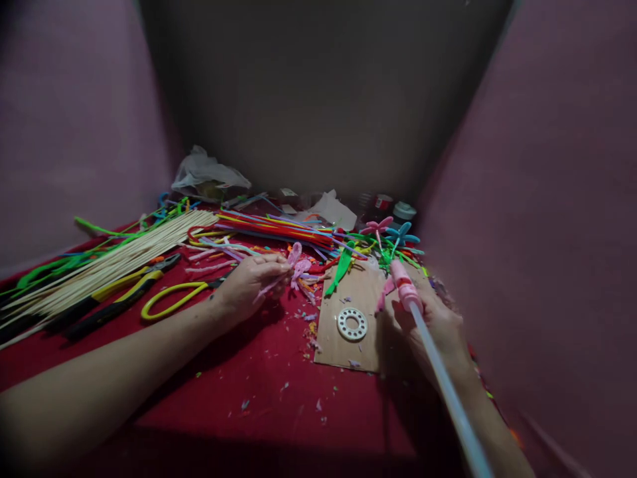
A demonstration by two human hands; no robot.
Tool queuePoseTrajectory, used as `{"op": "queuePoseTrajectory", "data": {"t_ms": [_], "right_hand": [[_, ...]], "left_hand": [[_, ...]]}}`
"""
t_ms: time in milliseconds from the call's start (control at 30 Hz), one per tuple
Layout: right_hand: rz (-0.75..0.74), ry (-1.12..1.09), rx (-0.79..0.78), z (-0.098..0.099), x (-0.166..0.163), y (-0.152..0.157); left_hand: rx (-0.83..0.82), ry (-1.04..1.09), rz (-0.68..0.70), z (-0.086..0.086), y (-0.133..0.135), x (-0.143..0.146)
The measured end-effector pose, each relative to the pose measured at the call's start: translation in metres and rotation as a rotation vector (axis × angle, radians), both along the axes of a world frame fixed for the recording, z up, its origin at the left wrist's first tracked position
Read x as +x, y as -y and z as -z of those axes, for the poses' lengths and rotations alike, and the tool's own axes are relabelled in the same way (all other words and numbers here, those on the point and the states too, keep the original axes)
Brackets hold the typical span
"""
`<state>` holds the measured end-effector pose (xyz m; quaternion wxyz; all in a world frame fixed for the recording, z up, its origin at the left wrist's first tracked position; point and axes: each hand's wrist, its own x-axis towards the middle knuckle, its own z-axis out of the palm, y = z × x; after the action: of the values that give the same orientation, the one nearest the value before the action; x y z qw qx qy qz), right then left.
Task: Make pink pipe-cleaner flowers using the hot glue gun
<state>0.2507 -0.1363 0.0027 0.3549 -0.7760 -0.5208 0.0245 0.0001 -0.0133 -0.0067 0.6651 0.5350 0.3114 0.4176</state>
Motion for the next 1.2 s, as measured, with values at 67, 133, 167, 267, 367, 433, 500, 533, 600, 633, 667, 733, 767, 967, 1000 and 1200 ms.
{"op": "queuePoseTrajectory", "data": {"t_ms": [67,133,167,267,367,433,500,533,600,633,667,733,767,967,1000,1200], "right_hand": [[0.100,0.119,-0.139,0.012,0.015,0.013],[0.129,0.252,-0.220,0.021,0.025,0.023],[0.140,0.320,-0.251,0.024,0.029,0.026],[0.122,0.448,-0.365,0.027,0.037,0.031],[0.033,0.467,-0.438,0.023,0.045,0.033],[-0.016,0.467,-0.451,0.018,0.049,0.035],[-0.005,0.480,-0.424,0.013,0.049,0.035],[0.018,0.489,-0.396,0.011,0.048,0.035],[0.042,0.494,-0.323,0.006,0.042,0.031],[0.034,0.491,-0.289,0.004,0.038,0.027],[0.001,0.482,-0.260,0.002,0.033,0.021],[-0.035,0.463,-0.223,0.000,0.024,0.003],[-0.050,0.446,-0.216,0.000,0.019,-0.008],[-0.002,0.489,-0.461,0.001,0.006,-0.073],[0.007,0.480,-0.486,0.001,0.006,-0.078],[0.038,0.478,-0.477,0.005,0.000,-0.082]], "left_hand": [[-0.015,-0.002,0.031,0.003,0.002,0.003],[-0.029,-0.007,0.060,0.006,0.004,0.008],[-0.034,-0.008,0.074,0.006,0.005,0.012],[-0.026,-0.004,0.104,0.007,0.007,0.023],[-0.033,0.016,0.123,0.007,0.008,0.031],[-0.048,0.040,0.150,0.010,0.008,0.034],[-0.048,0.049,0.175,0.013,0.008,0.033],[-0.045,0.047,0.181,0.015,0.008,0.031],[-0.050,0.039,0.185,0.018,0.008,0.028],[-0.058,0.038,0.184,0.018,0.008,0.026],[-0.069,0.037,0.183,0.018,0.008,0.024],[-0.090,0.030,0.179,0.017,0.008,0.022],[-0.094,0.022,0.177,0.017,0.008,0.021],[-0.093,-0.024,0.182,0.014,0.012,0.021],[-0.096,-0.029,0.185,0.013,0.013,0.021],[-0.077,-0.041,0.198,0.009,0.017,0.021]]}}
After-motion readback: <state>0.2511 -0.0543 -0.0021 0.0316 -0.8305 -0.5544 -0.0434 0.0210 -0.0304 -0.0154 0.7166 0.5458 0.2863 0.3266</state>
